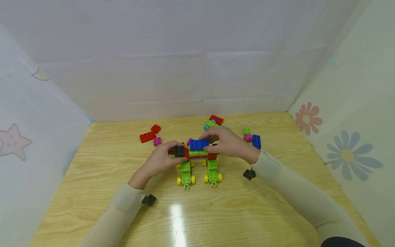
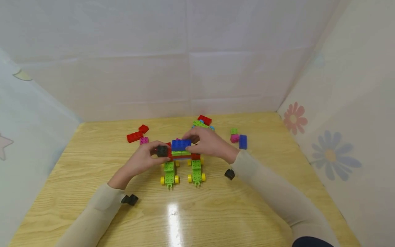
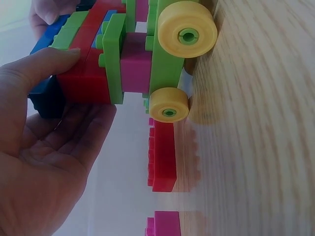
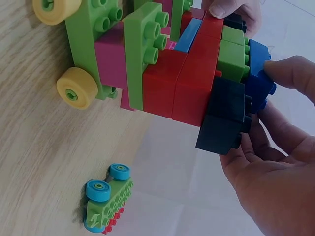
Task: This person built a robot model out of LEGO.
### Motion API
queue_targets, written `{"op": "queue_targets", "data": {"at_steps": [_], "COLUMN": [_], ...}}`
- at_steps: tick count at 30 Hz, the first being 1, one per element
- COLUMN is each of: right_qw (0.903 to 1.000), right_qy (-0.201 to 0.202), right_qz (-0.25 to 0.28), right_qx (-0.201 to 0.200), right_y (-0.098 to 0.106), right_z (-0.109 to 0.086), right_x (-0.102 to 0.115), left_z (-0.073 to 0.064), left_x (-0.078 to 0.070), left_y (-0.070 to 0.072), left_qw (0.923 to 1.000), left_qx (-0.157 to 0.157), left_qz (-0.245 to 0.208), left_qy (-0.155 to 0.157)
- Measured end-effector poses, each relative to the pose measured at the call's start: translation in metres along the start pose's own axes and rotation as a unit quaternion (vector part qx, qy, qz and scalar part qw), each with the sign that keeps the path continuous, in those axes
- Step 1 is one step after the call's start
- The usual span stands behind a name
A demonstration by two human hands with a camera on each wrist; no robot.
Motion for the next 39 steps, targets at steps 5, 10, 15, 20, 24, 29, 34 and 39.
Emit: {"op": "queue_targets", "data": {"at_steps": [5,10,15,20,24,29,34,39], "right_qw": [1.0,1.0,0.9999,0.9996,0.9996,0.9993,0.9979,0.9982], "right_qy": [-0.002,-0.003,0.003,0.013,0.01,0.019,0.033,0.03], "right_qz": [-0.002,-0.006,0.001,0.0,0.001,-0.022,-0.053,-0.051], "right_qx": [0.007,0.006,-0.011,-0.026,-0.028,-0.022,-0.014,-0.014], "right_y": [-0.002,-0.004,-0.006,-0.007,-0.008,-0.009,-0.009,-0.01], "right_z": [-0.001,-0.001,0.001,0.002,0.003,0.004,0.004,0.004], "right_x": [0.001,0.0,-0.003,-0.005,-0.005,0.0,0.006,0.007], "left_z": [0.001,0.001,0.001,0.001,0.001,0.002,0.002,0.002], "left_x": [0.0,0.001,0.001,0.001,0.001,0.0,0.0,0.001], "left_y": [-0.001,-0.001,-0.002,-0.002,-0.002,-0.002,-0.002,-0.002], "left_qw": [1.0,1.0,1.0,1.0,1.0,1.0,1.0,1.0], "left_qx": [0.0,0.0,0.003,0.005,0.002,0.001,0.001,0.001], "left_qz": [-0.002,-0.002,-0.003,-0.003,-0.003,0.001,0.002,-0.001], "left_qy": [-0.003,-0.005,-0.005,-0.002,-0.004,-0.005,-0.003,-0.001]}}
Point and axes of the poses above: each hand's wrist, its own z-axis towards the middle knuckle, its own y-axis out of the back of the hand, x = y × z, the point moved 6 cm from there along z, towards the middle knuckle, and after that the axes turned 15 degrees about z, right-handed, at the moved point
